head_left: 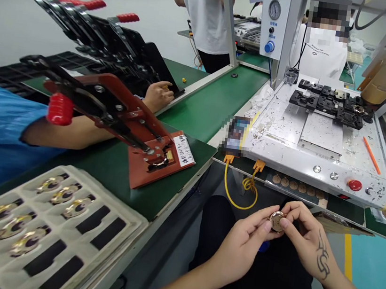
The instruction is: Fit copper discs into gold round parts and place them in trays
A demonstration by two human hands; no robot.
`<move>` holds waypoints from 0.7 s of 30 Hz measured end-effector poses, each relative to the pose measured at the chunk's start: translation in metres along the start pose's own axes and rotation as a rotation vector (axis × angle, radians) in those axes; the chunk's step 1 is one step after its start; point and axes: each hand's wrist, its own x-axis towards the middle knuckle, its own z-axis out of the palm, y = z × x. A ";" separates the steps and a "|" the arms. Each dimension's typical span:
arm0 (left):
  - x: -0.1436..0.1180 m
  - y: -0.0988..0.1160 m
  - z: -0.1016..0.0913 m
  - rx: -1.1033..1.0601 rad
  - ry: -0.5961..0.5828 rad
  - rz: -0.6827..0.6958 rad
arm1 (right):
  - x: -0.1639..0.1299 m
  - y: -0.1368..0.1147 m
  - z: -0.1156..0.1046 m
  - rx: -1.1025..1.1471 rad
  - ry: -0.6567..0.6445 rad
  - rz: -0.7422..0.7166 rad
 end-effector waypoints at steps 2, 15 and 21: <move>0.000 -0.003 0.001 0.049 0.006 0.022 | -0.001 0.000 0.002 -0.029 0.019 -0.031; 0.006 0.009 -0.016 0.501 -0.092 0.107 | 0.007 0.014 -0.001 -0.367 -0.084 -0.281; 0.010 0.018 -0.013 0.246 0.060 0.042 | 0.013 0.009 0.007 0.168 -0.001 0.098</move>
